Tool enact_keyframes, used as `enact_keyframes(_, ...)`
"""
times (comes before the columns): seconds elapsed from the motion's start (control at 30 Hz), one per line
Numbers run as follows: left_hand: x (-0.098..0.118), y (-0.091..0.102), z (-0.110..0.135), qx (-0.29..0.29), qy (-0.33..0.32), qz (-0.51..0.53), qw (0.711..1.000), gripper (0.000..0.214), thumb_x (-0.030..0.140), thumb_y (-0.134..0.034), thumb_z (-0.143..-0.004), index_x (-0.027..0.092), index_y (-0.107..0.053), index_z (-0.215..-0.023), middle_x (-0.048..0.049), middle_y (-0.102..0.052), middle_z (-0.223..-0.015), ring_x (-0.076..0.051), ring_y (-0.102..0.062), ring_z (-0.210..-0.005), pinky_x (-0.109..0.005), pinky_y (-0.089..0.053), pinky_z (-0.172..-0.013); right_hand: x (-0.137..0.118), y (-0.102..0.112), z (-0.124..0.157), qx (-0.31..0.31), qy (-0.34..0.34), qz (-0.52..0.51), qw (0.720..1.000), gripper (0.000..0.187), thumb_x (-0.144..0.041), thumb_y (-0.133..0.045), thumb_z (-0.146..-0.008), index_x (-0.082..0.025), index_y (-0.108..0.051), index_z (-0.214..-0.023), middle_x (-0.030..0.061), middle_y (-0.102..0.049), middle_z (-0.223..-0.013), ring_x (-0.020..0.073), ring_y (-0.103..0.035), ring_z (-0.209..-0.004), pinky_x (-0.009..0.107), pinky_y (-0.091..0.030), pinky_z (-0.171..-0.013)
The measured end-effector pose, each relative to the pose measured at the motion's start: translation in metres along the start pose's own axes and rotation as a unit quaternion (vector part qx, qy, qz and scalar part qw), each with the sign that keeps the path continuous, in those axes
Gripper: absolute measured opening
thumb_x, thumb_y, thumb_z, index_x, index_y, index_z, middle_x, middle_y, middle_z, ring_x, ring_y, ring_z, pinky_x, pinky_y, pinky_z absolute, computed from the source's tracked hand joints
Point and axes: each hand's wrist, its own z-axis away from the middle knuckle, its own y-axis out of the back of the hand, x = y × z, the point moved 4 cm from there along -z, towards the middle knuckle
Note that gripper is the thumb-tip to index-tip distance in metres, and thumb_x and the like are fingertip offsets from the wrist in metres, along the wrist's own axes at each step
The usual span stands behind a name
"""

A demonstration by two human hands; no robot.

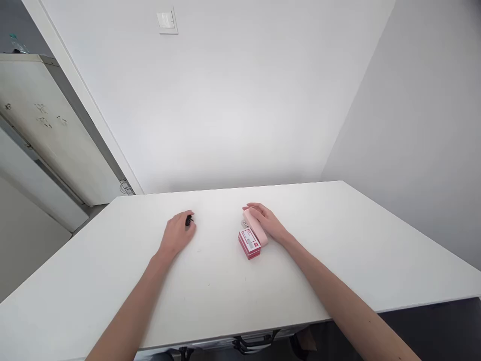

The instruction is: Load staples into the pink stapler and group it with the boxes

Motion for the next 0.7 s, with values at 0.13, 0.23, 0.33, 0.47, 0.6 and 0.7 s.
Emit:
enact_keyframes(0.13,-0.024,0.009,0.001,0.023,0.038,-0.029,0.999,0.037,0.025,-0.046,-0.080,0.021,-0.066,-0.111,-0.0104,-0.071,-0.124,-0.032,-0.063,-0.120,-0.050,-0.043,-0.109,0.001,0.002,0.001,-0.006,-0.004,0.004,1.000,0.036,-0.053,-0.062,-0.092,-0.032,-0.066,-0.121,0.0030,-0.066,-0.137,0.0251,-0.065,-0.115,0.042,-0.052,-0.097)
enact_keyframes(0.23,-0.016,0.012,0.005,0.075,0.021,-0.047,0.996,0.038,0.023,-0.048,-0.081,0.019,-0.063,-0.116,-0.0147,-0.065,-0.136,-0.035,-0.049,-0.139,-0.056,-0.032,-0.117,0.002,0.005,0.002,0.000,-0.005,0.007,1.000,0.038,-0.055,-0.061,-0.092,-0.032,-0.067,-0.122,0.0031,-0.068,-0.132,0.0252,-0.065,-0.114,0.043,-0.051,-0.099)
enact_keyframes(0.33,0.014,0.015,0.012,0.126,-0.040,-0.018,0.991,0.038,0.031,-0.053,-0.087,0.020,-0.057,-0.124,-0.0137,-0.059,-0.143,-0.034,-0.040,-0.145,-0.057,-0.026,-0.120,0.003,0.005,0.003,0.006,-0.005,0.009,1.000,0.039,-0.056,-0.061,-0.091,-0.032,-0.068,-0.122,0.0032,-0.071,-0.127,0.0252,-0.065,-0.112,0.043,-0.052,-0.098)
enact_keyframes(0.47,0.065,0.007,0.026,0.044,-0.131,0.116,0.984,0.040,0.040,-0.054,-0.095,0.025,-0.050,-0.132,-0.0107,-0.053,-0.148,-0.028,-0.045,-0.142,-0.050,-0.035,-0.118,0.001,0.002,0.004,0.000,-0.006,0.009,1.000,0.039,-0.057,-0.060,-0.091,-0.031,-0.069,-0.119,0.0035,-0.071,-0.128,0.0251,-0.066,-0.110,0.042,-0.052,-0.097)
enact_keyframes(0.6,0.107,-0.009,0.046,-0.096,-0.138,0.201,0.965,0.065,0.048,-0.063,-0.090,0.028,-0.040,-0.147,-0.0128,-0.048,-0.152,-0.031,-0.047,-0.140,-0.051,-0.044,-0.112,-0.003,0.000,0.005,0.000,-0.002,0.013,1.000,0.038,-0.056,-0.060,-0.091,-0.030,-0.070,-0.116,0.0036,-0.073,-0.127,0.0247,-0.066,-0.109,0.041,-0.050,-0.098)
enact_keyframes(0.7,0.129,-0.017,0.058,-0.121,-0.143,0.223,0.957,0.083,0.055,-0.073,-0.082,0.028,-0.034,-0.150,-0.0136,-0.047,-0.152,-0.034,-0.047,-0.140,-0.053,-0.045,-0.111,-0.005,-0.001,0.005,-0.002,0.006,0.018,1.000,0.036,-0.055,-0.059,-0.092,-0.029,-0.071,-0.114,0.0033,-0.073,-0.126,0.0239,-0.067,-0.107,0.041,-0.050,-0.098)
